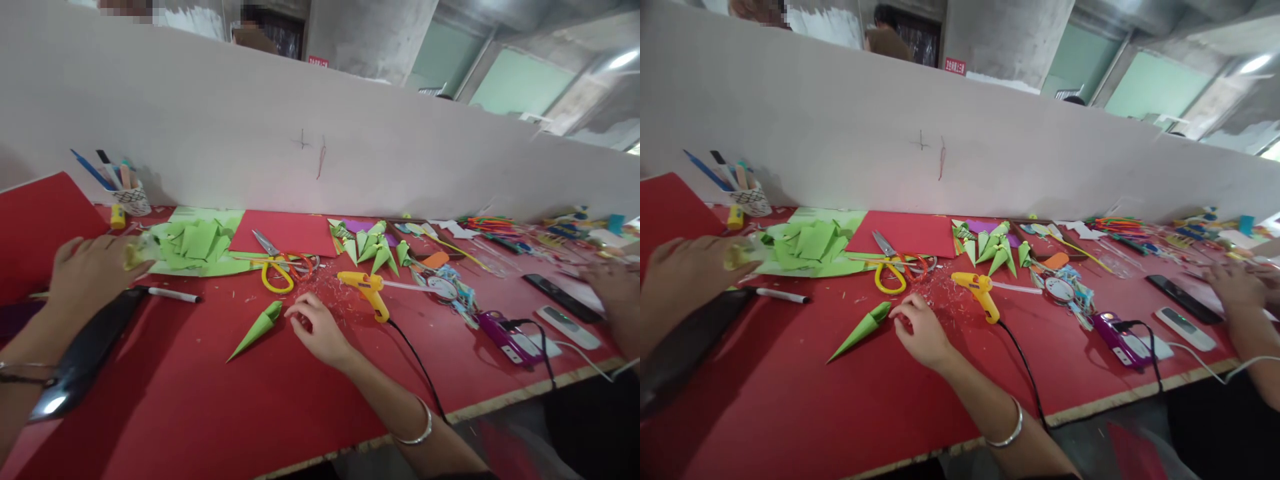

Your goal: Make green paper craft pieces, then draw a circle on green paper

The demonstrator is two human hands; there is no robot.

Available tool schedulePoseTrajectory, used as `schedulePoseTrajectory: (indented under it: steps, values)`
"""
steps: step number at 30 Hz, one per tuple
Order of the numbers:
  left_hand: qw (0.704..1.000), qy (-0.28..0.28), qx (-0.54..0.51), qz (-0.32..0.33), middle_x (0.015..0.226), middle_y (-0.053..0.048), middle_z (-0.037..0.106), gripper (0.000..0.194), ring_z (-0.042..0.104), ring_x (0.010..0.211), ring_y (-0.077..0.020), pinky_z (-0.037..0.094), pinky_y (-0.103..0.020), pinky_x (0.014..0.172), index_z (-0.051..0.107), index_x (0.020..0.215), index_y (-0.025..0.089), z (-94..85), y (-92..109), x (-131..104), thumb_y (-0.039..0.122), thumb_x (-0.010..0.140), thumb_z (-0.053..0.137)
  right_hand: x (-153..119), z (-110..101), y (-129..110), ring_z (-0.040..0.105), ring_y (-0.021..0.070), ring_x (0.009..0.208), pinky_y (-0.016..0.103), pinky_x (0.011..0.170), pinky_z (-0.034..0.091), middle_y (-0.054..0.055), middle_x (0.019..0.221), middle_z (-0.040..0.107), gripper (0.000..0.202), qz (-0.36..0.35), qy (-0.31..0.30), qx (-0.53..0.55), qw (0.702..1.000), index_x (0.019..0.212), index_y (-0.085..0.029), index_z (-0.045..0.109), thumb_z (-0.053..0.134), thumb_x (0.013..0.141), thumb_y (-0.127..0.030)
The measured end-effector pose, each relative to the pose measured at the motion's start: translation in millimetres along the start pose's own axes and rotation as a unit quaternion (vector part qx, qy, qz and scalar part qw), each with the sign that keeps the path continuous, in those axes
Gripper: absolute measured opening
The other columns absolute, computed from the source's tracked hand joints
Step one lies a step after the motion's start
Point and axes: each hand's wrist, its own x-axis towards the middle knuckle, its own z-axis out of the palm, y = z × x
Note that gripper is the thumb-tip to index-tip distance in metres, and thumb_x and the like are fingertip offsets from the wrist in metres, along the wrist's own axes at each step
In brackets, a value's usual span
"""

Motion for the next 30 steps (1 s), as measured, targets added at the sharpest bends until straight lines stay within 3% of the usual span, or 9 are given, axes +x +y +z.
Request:
schedulePoseTrajectory:
  steps: [2,5,8,12,19,25,30]
  values:
    - [0.997,-0.001,0.072,0.031,0.114,-0.008,0.048,0.048,0.036,0.113,-0.0316,0.023,-0.046,0.097,0.044,0.112,0.012,2.7,23.9,-2.3,0.041,0.074,0.046,-0.2,-0.7,-1.6,0.05,0.0121,0.078,0.024,0.07,0.044,0.004,0.087,0.048,0.019,-0.007,0.002,-0.001,1.0,0.087,-0.019,0.057,0.043,0.078,-0.01]
    - [0.995,-0.048,-0.022,0.079,0.109,-0.007,0.052,0.052,0.05,0.096,-0.0238,0.038,-0.034,0.086,0.043,0.114,0.012,12.7,62.1,-13.4,0.044,0.074,0.046,-0.9,-1.5,-3.9,0.051,0.013,0.08,0.026,0.074,0.044,0.004,0.088,0.05,0.02,-0.019,0.007,0.005,1.0,0.092,-0.018,0.055,0.044,0.078,-0.01]
    - [0.982,-0.113,-0.107,0.111,0.106,-0.007,0.054,0.047,0.053,0.091,-0.02,0.042,-0.03,0.081,0.045,0.113,0.015,25.0,95.7,-30.0,0.04,0.073,0.051,-3.1,-1.6,-6.7,0.052,0.0124,0.078,0.025,0.07,0.045,0.004,0.088,0.051,0.026,-0.021,0.021,0.041,0.999,0.104,-0.019,0.049,0.044,0.079,-0.013]
    - [0.968,-0.135,-0.143,0.158,0.106,-0.007,0.054,0.044,0.051,0.096,-0.0203,0.041,-0.032,0.085,0.046,0.113,0.018,41.0,124.4,-46.7,0.036,0.074,0.054,-6.8,-1.8,-12.2,0.054,0.0123,0.08,0.027,0.073,0.046,0.004,0.093,0.052,0.033,-0.048,0.032,0.091,0.994,0.114,-0.022,0.041,0.044,0.081,-0.018]
    - [0.953,-0.163,-0.175,0.183,0.106,-0.008,0.052,0.04,0.051,0.097,-0.0196,0.042,-0.033,0.085,0.045,0.114,0.02,57.6,143.3,-59.7,0.03,0.076,0.051,-6.8,-2.9,-20.2,0.055,0.0128,0.082,0.029,0.077,0.046,0.005,0.098,0.053,0.028,-0.084,-0.006,0.094,0.992,0.11,-0.025,0.047,0.042,0.084,-0.019]
    - [0.95,-0.161,-0.166,0.209,0.101,-0.007,0.055,0.041,0.052,0.094,-0.0194,0.043,-0.032,0.084,0.045,0.115,0.021,56.1,150.5,-64.3,0.027,0.075,0.051,-5.0,-2.9,-22.3,0.053,0.0146,0.092,0.03,0.083,0.043,0.005,0.097,0.056,0.025,-0.05,0.012,0.094,0.994,0.104,-0.022,0.054,0.04,0.085,-0.018]
    - [0.937,-0.192,-0.205,0.207,0.095,-0.006,0.059,0.04,0.055,0.087,-0.018,0.045,-0.03,0.08,0.05,0.112,0.021,58.4,158.2,-65.2,0.029,0.073,0.054,-3.3,0.3,-20.2,0.057,0.0137,0.084,0.027,0.075,0.047,0.004,0.092,0.059,0.022,0.008,-0.015,0.199,0.98,0.09,-0.022,0.064,0.043,0.083,-0.021]
